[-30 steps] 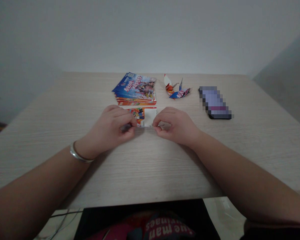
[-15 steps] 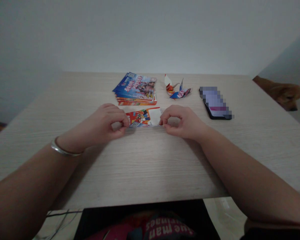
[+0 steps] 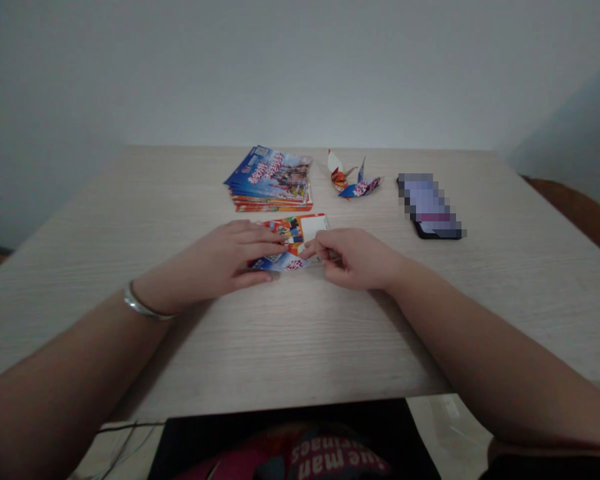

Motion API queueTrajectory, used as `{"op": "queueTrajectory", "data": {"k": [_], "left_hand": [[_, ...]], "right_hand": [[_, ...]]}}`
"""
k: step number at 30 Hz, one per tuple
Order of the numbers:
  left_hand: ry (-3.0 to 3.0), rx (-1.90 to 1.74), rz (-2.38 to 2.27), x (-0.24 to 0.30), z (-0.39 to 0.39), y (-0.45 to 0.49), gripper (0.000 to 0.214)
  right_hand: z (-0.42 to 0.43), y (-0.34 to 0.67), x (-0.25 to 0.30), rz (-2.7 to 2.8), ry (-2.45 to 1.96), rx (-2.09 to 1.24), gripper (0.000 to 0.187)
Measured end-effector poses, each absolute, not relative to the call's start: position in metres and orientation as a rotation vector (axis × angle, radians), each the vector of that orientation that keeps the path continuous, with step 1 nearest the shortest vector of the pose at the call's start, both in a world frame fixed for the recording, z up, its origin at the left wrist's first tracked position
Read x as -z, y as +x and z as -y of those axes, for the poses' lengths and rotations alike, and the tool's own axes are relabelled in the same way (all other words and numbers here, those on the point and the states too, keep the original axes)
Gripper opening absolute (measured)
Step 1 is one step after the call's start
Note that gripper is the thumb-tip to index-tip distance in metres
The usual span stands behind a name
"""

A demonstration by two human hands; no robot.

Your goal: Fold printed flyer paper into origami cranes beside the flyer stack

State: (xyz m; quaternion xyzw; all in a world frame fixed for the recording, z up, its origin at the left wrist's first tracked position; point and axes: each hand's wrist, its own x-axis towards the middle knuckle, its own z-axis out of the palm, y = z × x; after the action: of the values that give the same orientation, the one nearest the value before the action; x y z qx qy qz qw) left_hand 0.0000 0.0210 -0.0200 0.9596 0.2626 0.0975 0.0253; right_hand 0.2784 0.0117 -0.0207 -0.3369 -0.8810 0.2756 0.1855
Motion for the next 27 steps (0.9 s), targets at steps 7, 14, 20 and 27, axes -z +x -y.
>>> {"op": "queueTrajectory", "data": {"k": [7,14,20,27], "left_hand": [[3.091,-0.288,-0.771,0.027,-0.024,0.005,0.033],[3.030,-0.278,-0.903,0.031,-0.023,0.004,0.064],[2.995,-0.234,-0.774,0.025,-0.020,0.008,0.042],[3.088,-0.259,-0.827,0.013,-0.016,0.012,0.023]], "right_hand": [[-0.020,0.282,0.027,2.344,-0.866,-0.612,0.018],[-0.032,0.280,0.042,2.336,-1.100,-0.355,0.047],[-0.037,0.271,0.048,2.198,-1.242,-0.464,0.046],[-0.039,0.270,0.046,2.047,-1.336,-0.601,0.020]]}}
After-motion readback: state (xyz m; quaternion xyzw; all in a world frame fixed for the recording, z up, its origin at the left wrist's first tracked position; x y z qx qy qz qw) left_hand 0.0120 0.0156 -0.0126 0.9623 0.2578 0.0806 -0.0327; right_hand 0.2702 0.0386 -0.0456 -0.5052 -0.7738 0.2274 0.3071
